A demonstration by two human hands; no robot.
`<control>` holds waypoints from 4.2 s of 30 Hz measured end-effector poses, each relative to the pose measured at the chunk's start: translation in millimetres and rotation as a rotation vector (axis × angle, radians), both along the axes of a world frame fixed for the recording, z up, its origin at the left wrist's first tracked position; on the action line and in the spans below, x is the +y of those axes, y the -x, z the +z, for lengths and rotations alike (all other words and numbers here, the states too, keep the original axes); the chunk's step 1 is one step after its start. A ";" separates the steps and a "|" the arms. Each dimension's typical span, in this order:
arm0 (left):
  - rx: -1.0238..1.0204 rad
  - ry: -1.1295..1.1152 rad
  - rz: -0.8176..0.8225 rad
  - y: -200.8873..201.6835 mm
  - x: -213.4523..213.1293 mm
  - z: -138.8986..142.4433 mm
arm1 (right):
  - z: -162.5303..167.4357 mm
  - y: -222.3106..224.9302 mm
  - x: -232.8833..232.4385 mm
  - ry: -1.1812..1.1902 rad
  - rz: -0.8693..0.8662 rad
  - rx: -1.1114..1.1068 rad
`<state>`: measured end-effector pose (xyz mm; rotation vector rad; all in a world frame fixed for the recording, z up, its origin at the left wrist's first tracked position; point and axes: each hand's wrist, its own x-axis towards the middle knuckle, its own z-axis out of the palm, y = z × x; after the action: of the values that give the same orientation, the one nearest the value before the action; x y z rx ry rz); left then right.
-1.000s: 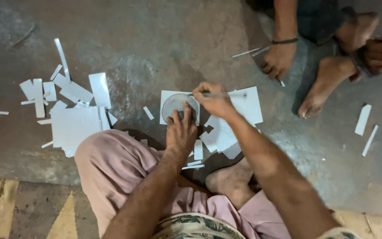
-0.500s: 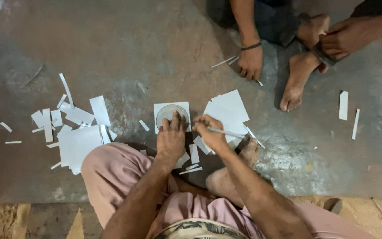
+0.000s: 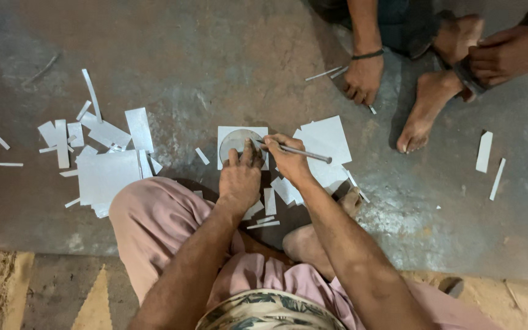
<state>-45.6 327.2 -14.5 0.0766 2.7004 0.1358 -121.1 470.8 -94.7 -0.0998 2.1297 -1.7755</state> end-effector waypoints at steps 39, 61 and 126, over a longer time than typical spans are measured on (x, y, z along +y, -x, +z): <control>0.058 -0.001 -0.004 1.8 3.1 -22.5 | 27.0 25.8 -19.3 -0.490 0.146 0.348; 0.049 -0.014 0.034 2.1 5.0 -20.5 | 19.6 35.8 -37.7 -0.055 0.144 0.023; 0.112 0.026 0.031 -3.4 11.1 -54.6 | 45.2 50.0 -112.1 -0.397 0.986 0.227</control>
<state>-42.2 338.3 -69.1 0.0358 2.8148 0.1079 -171.0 358.7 -49.5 -1.0686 1.9646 -0.7838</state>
